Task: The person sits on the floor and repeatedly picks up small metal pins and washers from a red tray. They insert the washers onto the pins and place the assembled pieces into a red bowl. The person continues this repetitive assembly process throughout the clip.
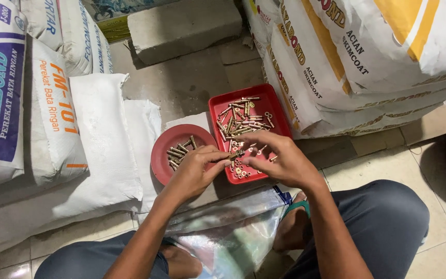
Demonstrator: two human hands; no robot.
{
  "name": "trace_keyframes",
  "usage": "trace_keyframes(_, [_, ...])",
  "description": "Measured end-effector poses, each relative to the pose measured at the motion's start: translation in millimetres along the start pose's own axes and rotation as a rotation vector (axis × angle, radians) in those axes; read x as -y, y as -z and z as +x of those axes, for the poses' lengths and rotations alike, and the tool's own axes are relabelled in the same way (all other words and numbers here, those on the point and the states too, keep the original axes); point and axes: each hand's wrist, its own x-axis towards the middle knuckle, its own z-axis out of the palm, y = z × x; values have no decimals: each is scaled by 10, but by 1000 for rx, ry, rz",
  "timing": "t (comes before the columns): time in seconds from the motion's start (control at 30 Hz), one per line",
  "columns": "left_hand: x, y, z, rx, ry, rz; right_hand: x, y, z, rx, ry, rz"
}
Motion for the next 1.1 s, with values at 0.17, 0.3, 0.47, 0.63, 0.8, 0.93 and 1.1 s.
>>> trace_keyframes(0.17, [-5,18,14,-2,-19,16,-193,-102,-14,-121,-101,-169])
trace_keyframes(0.3, [-13,37,7,-4,-21,26,-39,-72,-1,-71,-103,-2])
trace_keyframes(0.47, [-43,58,6,-5,-34,31,-211,-123,-10,-139,-110,-79])
trace_keyframes(0.63, [-6,58,1,-7,-38,33,-138,-125,0,-127,-111,47])
trace_keyframes(0.8, [12,37,1,-24,-35,54,-280,-156,-6,-155,-178,-140])
trace_keyframes(0.93, [-28,43,6,-35,-40,36,-163,-144,7,-105,-178,27])
trace_keyframes(1.1, [10,-6,40,-130,17,-42,-341,-194,-17,-51,-71,293])
